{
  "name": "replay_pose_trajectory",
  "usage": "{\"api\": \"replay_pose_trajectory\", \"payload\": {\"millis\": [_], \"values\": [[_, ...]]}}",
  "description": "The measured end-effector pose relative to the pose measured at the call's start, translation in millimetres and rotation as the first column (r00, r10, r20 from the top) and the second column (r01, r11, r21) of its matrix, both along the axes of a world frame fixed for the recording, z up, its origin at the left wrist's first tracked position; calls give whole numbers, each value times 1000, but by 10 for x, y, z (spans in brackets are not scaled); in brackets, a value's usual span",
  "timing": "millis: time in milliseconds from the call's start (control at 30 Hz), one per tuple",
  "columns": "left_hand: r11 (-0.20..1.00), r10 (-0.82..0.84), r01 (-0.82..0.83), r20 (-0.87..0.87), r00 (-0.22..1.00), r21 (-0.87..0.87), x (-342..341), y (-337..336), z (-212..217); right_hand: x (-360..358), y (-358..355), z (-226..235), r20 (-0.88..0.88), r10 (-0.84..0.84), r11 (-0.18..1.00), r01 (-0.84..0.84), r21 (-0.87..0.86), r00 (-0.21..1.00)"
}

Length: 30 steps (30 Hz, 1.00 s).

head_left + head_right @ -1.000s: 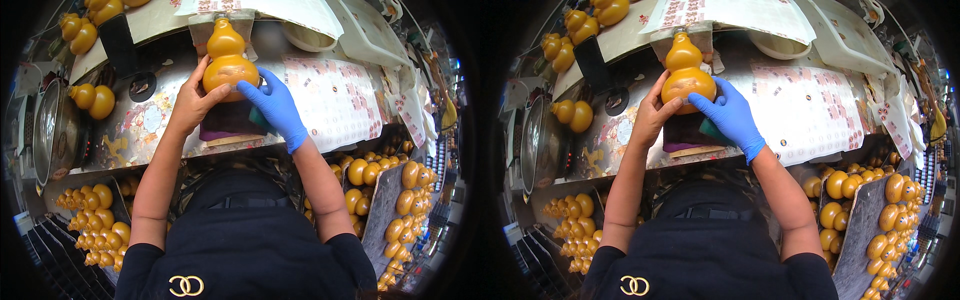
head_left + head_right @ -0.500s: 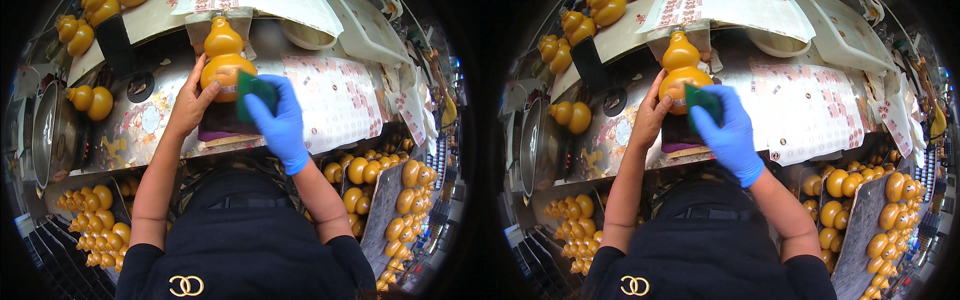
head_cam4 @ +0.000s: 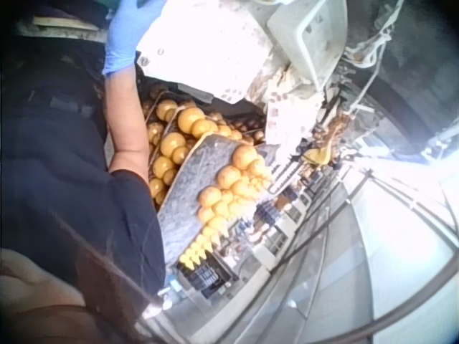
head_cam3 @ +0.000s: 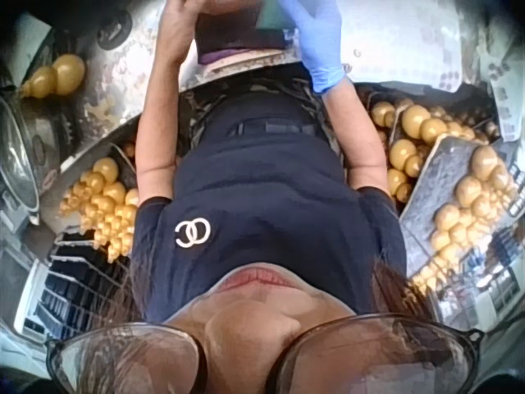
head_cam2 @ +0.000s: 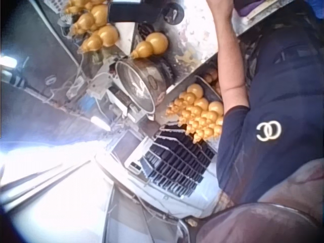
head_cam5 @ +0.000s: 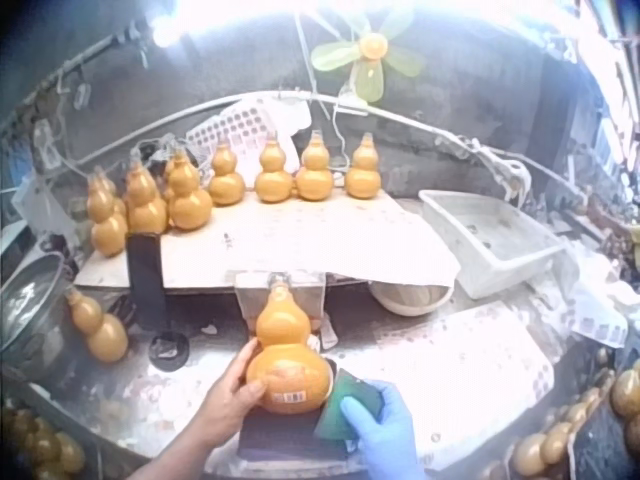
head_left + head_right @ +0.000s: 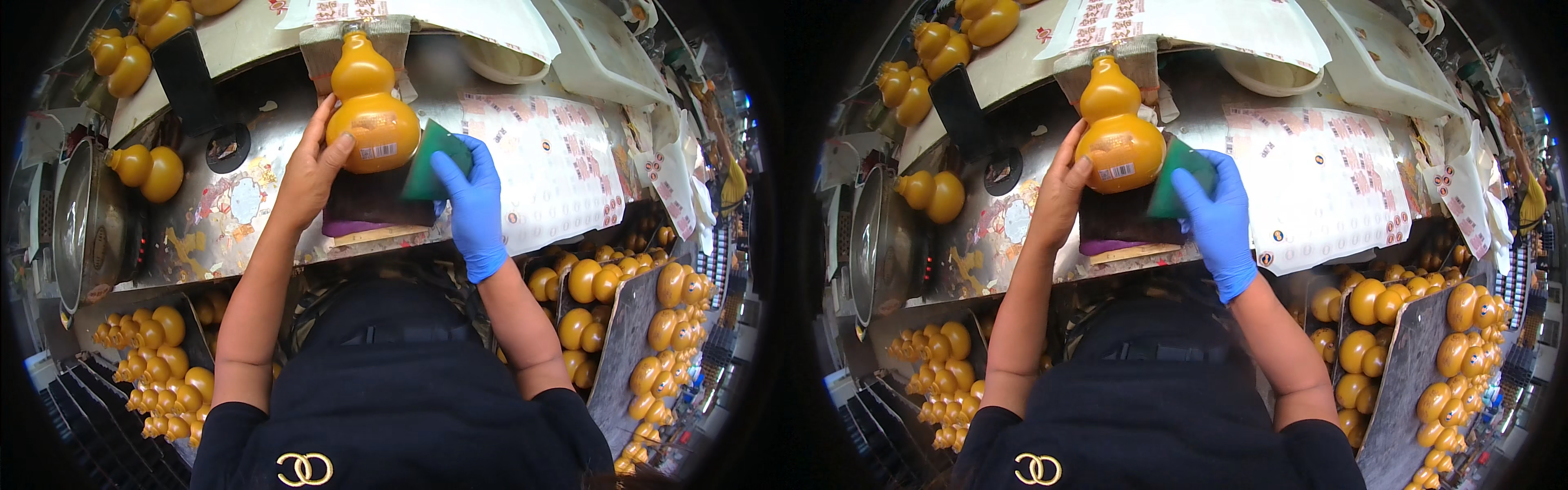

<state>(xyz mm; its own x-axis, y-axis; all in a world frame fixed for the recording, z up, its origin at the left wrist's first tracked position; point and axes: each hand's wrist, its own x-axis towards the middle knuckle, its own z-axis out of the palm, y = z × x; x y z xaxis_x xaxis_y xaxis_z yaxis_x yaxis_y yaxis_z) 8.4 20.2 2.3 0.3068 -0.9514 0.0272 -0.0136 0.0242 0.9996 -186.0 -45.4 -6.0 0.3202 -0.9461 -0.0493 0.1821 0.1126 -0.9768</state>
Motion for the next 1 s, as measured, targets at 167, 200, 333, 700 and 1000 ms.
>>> {"api": "replay_pose_trajectory", "payload": {"millis": [167,200,333,700,1000], "values": [[1000,17,-17,-168,986,0,-74,-108,134,-195,-499,-71,46,238,968,-241,68,970],[999,35,-32,-152,988,21,-85,-123,128,-103,-497,65,-95,269,963,-266,48,958],[996,86,-79,-178,980,46,-111,-153,136,206,-503,419,-498,318,921,-388,-41,807],[996,74,-53,-329,941,72,-22,-159,118,246,-596,439,-274,593,805,-548,229,757],[995,99,-89,-294,951,48,-64,-213,82,287,-622,475,-366,619,785,-554,275,695]]}}
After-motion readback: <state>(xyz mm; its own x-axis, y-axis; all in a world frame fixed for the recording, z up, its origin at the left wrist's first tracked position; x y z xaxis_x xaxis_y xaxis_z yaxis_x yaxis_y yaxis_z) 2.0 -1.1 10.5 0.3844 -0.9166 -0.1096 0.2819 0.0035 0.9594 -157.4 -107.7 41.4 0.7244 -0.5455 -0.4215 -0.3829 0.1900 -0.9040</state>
